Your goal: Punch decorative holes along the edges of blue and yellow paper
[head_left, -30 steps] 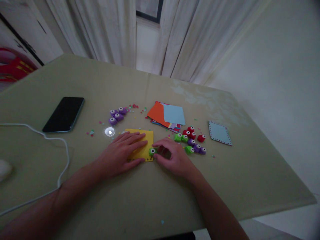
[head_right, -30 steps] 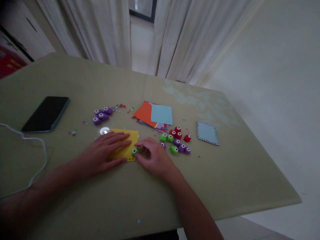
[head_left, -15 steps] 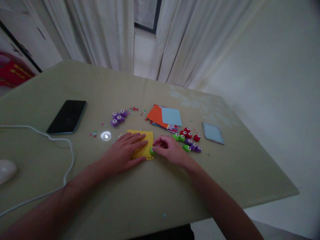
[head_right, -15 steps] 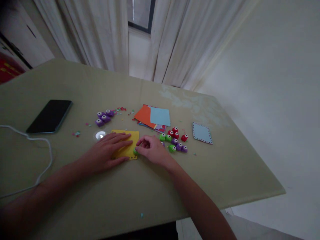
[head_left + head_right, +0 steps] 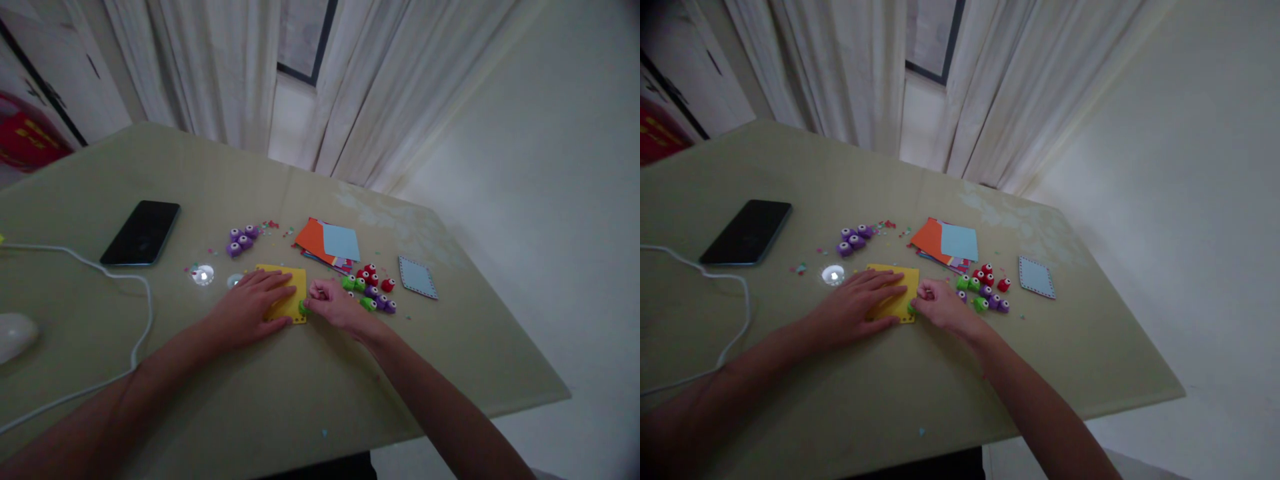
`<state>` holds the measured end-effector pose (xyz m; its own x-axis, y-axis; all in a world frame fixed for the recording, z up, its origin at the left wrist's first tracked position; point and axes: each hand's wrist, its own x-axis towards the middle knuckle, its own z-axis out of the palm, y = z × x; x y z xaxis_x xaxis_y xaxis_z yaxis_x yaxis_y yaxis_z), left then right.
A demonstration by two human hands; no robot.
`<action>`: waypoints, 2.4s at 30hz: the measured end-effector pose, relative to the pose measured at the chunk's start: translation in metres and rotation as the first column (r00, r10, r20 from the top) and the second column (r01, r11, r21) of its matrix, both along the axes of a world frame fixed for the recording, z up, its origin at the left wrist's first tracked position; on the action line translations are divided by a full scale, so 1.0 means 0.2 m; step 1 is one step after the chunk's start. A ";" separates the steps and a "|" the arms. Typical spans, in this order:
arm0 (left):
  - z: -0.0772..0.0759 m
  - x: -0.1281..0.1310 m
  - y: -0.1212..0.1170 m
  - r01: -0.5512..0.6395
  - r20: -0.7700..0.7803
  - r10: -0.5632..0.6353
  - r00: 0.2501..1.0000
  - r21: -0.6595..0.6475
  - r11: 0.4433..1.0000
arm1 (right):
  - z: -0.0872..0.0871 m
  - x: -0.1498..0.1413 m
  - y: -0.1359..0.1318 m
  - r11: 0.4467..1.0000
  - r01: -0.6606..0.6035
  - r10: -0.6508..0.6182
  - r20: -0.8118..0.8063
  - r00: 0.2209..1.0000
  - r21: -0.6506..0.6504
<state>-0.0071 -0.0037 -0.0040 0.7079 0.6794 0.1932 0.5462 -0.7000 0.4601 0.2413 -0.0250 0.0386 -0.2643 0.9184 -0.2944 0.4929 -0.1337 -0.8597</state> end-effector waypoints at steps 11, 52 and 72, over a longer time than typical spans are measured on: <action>0.00 0.00 0.00 -0.002 -0.005 0.002 1.000 -0.008 1.000 | 0.04 0.00 0.03 0.989 -0.042 0.047 0.030 0.998 -0.144; -0.04 0.00 0.00 -0.072 0.014 0.071 0.997 0.047 0.996 | 0.11 -0.53 0.36 0.769 -0.370 0.118 0.453 0.884 0.522; 0.06 -0.04 0.02 0.059 -0.007 -0.060 0.998 -0.092 0.994 | 0.08 -0.18 0.22 0.877 -0.235 -0.182 0.742 0.646 0.420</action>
